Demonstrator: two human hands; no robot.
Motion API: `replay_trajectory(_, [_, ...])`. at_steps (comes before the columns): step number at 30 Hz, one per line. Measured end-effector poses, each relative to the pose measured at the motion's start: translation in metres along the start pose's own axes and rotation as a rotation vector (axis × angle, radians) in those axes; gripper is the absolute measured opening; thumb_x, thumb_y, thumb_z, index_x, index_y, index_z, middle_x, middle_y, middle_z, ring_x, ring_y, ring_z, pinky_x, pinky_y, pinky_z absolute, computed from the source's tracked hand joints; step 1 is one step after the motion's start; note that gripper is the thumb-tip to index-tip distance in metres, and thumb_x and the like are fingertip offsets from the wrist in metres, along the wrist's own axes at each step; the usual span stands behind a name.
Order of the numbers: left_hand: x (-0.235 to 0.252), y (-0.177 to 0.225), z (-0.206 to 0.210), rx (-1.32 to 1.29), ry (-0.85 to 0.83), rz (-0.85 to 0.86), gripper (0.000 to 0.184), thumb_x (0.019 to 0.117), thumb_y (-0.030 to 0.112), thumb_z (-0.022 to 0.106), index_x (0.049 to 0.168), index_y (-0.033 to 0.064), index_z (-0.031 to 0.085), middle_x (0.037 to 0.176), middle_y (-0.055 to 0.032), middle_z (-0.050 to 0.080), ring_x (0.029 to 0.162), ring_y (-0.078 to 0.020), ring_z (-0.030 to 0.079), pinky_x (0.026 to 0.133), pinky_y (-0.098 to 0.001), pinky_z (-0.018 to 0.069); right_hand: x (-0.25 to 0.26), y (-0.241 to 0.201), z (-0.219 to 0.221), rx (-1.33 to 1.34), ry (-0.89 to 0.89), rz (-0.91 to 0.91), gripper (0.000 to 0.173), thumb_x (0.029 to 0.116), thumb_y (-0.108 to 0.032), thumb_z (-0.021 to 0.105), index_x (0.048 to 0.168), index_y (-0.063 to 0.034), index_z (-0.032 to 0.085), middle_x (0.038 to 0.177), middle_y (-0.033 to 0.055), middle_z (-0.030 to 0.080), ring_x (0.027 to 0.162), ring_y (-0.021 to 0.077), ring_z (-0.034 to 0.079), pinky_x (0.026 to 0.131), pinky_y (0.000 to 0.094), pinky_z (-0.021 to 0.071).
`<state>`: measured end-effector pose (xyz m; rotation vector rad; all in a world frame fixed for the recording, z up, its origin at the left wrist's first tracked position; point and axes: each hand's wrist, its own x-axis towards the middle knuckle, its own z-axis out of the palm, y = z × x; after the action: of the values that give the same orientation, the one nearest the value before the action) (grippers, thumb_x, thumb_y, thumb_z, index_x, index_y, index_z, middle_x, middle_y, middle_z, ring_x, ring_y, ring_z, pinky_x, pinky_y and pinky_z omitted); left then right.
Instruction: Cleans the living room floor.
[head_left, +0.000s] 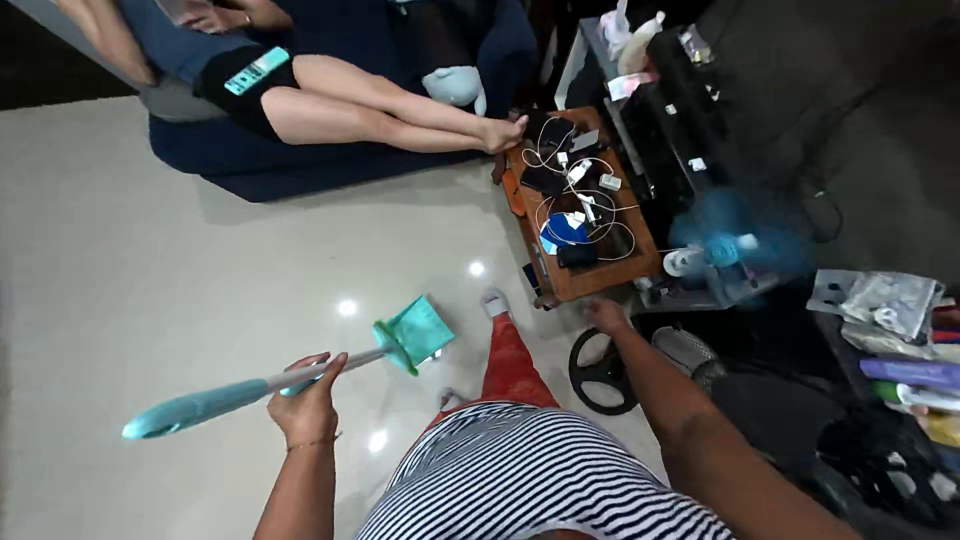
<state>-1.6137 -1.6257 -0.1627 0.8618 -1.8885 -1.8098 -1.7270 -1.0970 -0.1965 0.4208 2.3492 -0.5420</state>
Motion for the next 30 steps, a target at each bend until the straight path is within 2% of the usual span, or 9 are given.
replay_trajectory(2, [0.017,-0.005,0.019,0.032,0.02,-0.042,0.04,0.0725,-0.003,0.082,0.106,-0.0013,0.06,0.098,-0.0007,0.07,0.094,-0.0104,0.069,0.086,-0.0323,0.0601,0.05,-0.018,-0.034,0.017,0.048,0.033,0.036,0.1028,-0.021,0.059,0.132,0.0007,0.064,0.13,0.0244,0.065,0.123,0.0392,0.061,0.107,0.0561,0.0459])
replay_trajectory(4, [0.03,-0.009,0.039,0.076,0.056,-0.081,0.041,0.0714,-0.005,0.081,0.106,-0.0018,0.06,0.098,0.0,0.07,0.093,-0.0088,0.069,0.086,-0.0311,0.0604,0.101,-0.033,-0.067,-0.003,0.061,0.053,0.038,0.1029,-0.02,0.059,0.135,-0.0004,0.061,0.133,0.0241,0.063,0.126,0.0393,0.06,0.108,0.0566,0.0454])
replay_trajectory(9, [0.061,-0.024,0.078,0.202,0.082,-0.19,0.044,0.071,-0.005,0.081,0.109,-0.003,0.059,0.099,0.0,0.069,0.092,-0.006,0.067,0.084,-0.0276,0.0593,0.219,-0.051,-0.119,-0.087,0.085,0.097,0.038,0.1011,-0.018,0.059,0.137,-0.0047,0.062,0.137,0.0226,0.061,0.127,0.0395,0.059,0.107,0.0583,0.0467])
replay_trajectory(12, [0.067,-0.038,0.102,0.265,0.102,-0.234,0.043,0.0717,-0.003,0.081,0.109,-0.0047,0.06,0.099,-0.0006,0.068,0.093,-0.0044,0.066,0.085,-0.0257,0.0578,0.272,-0.058,-0.141,-0.163,0.102,0.121,0.041,0.1004,-0.019,0.059,0.139,-0.0051,0.061,0.142,0.0229,0.057,0.131,0.0398,0.056,0.108,0.0579,0.046])
replay_trajectory(15, [0.073,-0.047,0.119,0.303,0.117,-0.268,0.044,0.0733,-0.001,0.081,0.111,-0.006,0.059,0.101,-0.0018,0.068,0.095,-0.0046,0.065,0.086,-0.0264,0.0574,0.316,-0.062,-0.151,-0.229,0.109,0.194,0.05,0.0986,-0.019,0.061,0.146,-0.0056,0.054,0.15,0.0238,0.05,0.136,0.0404,0.052,0.107,0.0579,0.0469])
replay_trajectory(19, [0.087,-0.044,0.123,0.34,0.11,-0.297,0.044,0.0749,-0.001,0.08,0.113,-0.0068,0.059,0.104,-0.003,0.068,0.098,-0.0053,0.065,0.089,-0.0279,0.0571,0.36,-0.063,-0.155,-0.282,0.141,0.207,0.052,0.0995,-0.015,0.059,0.148,-0.0023,0.049,0.152,0.0269,0.045,0.138,0.0448,0.048,0.106,0.0607,0.0469])
replay_trajectory(25, [0.098,-0.044,0.138,0.423,0.077,-0.357,0.044,0.0768,0.002,0.08,0.115,-0.0087,0.06,0.107,-0.0069,0.068,0.1,-0.0067,0.064,0.091,-0.028,0.0554,0.397,-0.066,-0.149,-0.407,0.061,0.264,0.047,0.1002,-0.017,0.06,0.144,-0.0014,0.054,0.146,0.0285,0.052,0.134,0.0469,0.052,0.104,0.0635,0.0461])
replay_trajectory(30, [0.11,-0.047,0.146,0.474,0.075,-0.367,0.042,0.0776,0.002,0.079,0.114,-0.0089,0.061,0.107,-0.0073,0.069,0.1,-0.0053,0.064,0.09,-0.0259,0.055,0.406,-0.073,-0.15,-0.454,0.032,0.275,0.038,0.1046,-0.014,0.05,0.139,0.0001,0.058,0.14,0.0294,0.057,0.129,0.0483,0.056,0.101,0.0656,0.046])
